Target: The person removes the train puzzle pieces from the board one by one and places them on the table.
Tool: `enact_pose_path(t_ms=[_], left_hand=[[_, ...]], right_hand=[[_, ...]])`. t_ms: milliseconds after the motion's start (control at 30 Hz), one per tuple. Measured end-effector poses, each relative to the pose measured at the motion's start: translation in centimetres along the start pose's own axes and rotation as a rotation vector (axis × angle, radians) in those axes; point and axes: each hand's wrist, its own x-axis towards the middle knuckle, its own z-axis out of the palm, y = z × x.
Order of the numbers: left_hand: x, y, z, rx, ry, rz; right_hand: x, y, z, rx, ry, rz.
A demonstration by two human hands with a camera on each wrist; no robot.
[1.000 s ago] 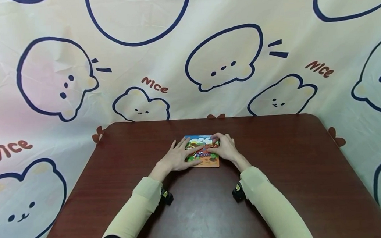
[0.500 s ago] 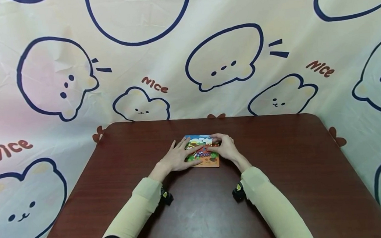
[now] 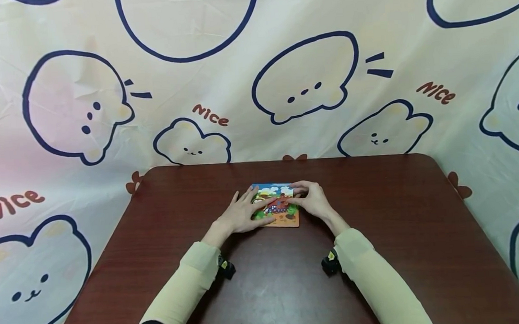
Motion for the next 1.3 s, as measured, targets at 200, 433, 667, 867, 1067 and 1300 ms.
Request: enact_pose_path(t_ms=[200, 433, 667, 867, 1067, 1300], left_hand=[[0.1, -0.1, 0.1, -0.007, 0.013, 0.001], [0.1, -0.2, 0.3, -0.018, 0.02, 0.012], [0.0, -0.1, 0.1, -0.024, 0.009, 0.015], [0.1, -0.1, 0.1, -0.038, 0.009, 0.023], [0.0, -0.3, 0.2, -0.057, 0.016, 0.02], [-0.7, -0.4, 0.1, -0.054, 0.029, 0.017]], right_hand=[[-0.5, 0.6, -1.5, 0.092, 0.025, 0.016], [-1.1, 1.1, -2.9, 0.131, 0.052, 0.048], [-1.4, 1.3, -4.2, 0.095, 0.079, 0.068], [-2.0, 1.8, -5.5, 0.055, 0.097, 0.081], [-2.6, 2.6, -6.5, -0.063, 0.109, 0.066], [-3.1, 3.6, -7.8, -0.095, 0.118, 0.045]])
